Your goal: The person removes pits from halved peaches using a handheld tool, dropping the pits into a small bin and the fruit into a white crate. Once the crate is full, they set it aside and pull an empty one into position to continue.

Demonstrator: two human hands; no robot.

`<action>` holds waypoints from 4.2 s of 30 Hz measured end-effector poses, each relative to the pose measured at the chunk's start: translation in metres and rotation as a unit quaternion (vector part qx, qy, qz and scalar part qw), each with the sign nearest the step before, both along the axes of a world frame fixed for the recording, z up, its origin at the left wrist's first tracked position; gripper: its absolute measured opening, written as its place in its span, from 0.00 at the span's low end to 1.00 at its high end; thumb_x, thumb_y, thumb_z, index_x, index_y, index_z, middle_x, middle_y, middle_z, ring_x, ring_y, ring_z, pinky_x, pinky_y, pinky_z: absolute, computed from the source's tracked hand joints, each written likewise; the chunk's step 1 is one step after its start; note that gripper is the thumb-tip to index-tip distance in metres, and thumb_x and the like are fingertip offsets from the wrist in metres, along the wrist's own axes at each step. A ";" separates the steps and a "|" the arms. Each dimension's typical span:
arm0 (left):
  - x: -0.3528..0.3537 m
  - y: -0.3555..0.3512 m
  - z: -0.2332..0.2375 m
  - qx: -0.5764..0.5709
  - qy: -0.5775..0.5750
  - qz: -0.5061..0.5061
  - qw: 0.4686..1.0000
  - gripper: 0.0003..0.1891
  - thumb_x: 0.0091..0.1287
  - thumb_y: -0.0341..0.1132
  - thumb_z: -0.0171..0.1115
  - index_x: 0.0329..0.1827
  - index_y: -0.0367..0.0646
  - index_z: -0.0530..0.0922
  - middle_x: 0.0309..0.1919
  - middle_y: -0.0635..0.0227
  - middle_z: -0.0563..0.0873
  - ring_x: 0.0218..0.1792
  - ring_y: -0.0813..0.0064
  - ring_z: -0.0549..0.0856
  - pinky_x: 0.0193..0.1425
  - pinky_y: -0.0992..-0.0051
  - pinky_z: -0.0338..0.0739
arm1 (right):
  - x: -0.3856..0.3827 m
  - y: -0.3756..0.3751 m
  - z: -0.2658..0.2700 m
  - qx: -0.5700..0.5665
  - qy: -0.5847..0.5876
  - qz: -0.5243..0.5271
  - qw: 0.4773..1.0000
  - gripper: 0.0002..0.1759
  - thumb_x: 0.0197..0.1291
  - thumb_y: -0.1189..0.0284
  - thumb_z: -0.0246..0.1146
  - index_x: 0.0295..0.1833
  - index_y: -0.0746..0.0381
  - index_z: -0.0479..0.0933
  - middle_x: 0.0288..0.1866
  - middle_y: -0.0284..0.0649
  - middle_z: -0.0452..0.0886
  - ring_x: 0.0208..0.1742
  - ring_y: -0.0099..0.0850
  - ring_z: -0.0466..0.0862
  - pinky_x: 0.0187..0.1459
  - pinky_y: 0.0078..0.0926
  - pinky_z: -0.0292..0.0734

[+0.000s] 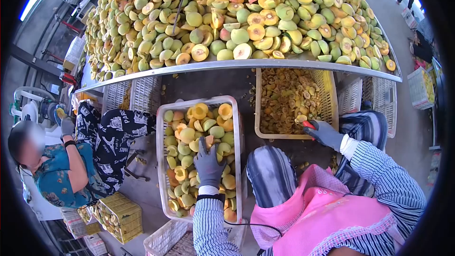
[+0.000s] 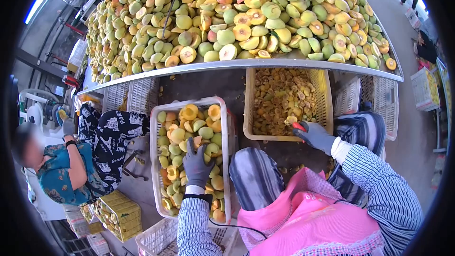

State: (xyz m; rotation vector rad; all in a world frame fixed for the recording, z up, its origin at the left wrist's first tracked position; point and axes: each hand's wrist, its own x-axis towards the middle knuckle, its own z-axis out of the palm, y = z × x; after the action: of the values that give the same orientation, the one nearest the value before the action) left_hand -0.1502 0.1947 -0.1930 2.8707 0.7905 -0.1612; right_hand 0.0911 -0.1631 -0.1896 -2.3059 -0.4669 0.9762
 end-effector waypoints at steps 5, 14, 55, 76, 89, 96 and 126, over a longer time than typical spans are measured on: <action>-0.007 0.032 -0.012 0.010 -0.129 0.019 0.991 0.26 0.49 0.41 0.78 0.52 0.52 0.79 0.70 0.55 0.71 0.61 0.51 0.76 0.59 0.56 0.75 | -0.001 0.006 0.005 -0.017 0.007 0.002 1.000 0.26 0.68 0.47 0.61 0.46 0.63 0.76 0.26 0.41 0.80 0.26 0.32 0.81 0.31 0.34 0.73; 0.028 0.171 -0.009 -0.045 -0.145 0.188 0.970 0.32 0.58 0.51 0.73 0.62 0.47 0.75 0.60 0.49 0.79 0.60 0.47 0.77 0.66 0.56 0.71 | -0.002 0.030 0.003 -0.071 0.021 -0.057 0.996 0.24 0.66 0.50 0.63 0.51 0.60 0.76 0.27 0.43 0.81 0.24 0.35 0.81 0.29 0.35 0.74; 0.159 -0.114 0.142 -0.200 -0.230 -0.316 0.898 0.14 0.68 0.42 0.66 0.49 0.41 0.85 0.42 0.56 0.89 0.44 0.59 0.89 0.51 0.66 0.81 | -0.041 0.052 0.096 0.403 0.401 -0.237 0.788 0.24 0.69 0.46 0.60 0.44 0.58 0.78 0.22 0.33 0.78 0.14 0.22 0.75 0.15 0.21 0.67; -0.127 0.179 -0.041 -0.015 -0.011 0.383 0.924 0.33 0.70 0.62 0.56 0.63 0.41 0.77 0.52 0.43 0.85 0.52 0.43 0.85 0.55 0.53 0.78 | -0.028 0.210 0.008 0.210 -0.349 0.487 0.773 0.23 0.54 0.65 0.66 0.58 0.49 0.79 0.60 0.34 0.78 0.65 0.36 0.75 0.52 0.36 0.76; -0.132 0.228 -0.040 -0.052 0.052 0.380 0.922 0.33 0.69 0.66 0.53 0.54 0.42 0.82 0.41 0.46 0.88 0.44 0.44 0.86 0.50 0.52 0.79 | -0.039 0.282 -0.001 0.227 -0.341 0.593 0.693 0.06 0.53 0.66 0.62 0.39 0.49 0.79 0.38 0.27 0.75 0.47 0.29 0.78 0.36 0.27 0.80; -0.134 0.205 -0.049 0.004 0.028 0.326 0.945 0.34 0.69 0.65 0.54 0.56 0.41 0.81 0.39 0.45 0.87 0.42 0.45 0.87 0.48 0.53 0.80 | -0.027 0.261 -0.028 0.228 -0.313 0.581 0.716 0.10 0.50 0.66 0.64 0.40 0.50 0.79 0.45 0.26 0.79 0.50 0.30 0.79 0.42 0.29 0.82; -0.034 0.072 0.030 -0.133 -0.212 0.064 0.966 0.32 0.66 0.44 0.67 0.73 0.48 0.70 0.68 0.54 0.75 0.67 0.50 0.75 0.71 0.58 0.68 | -0.015 0.375 -0.037 -0.030 -0.472 0.361 0.804 0.16 0.66 0.65 0.59 0.55 0.59 0.78 0.48 0.45 0.79 0.47 0.41 0.84 0.40 0.42 0.84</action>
State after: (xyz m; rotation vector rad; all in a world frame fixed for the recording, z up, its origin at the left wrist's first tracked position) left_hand -0.1845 0.2666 -0.1632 2.4623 0.7918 0.3274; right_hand 0.0764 0.2124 -0.2265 -2.5659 -1.8311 -0.0094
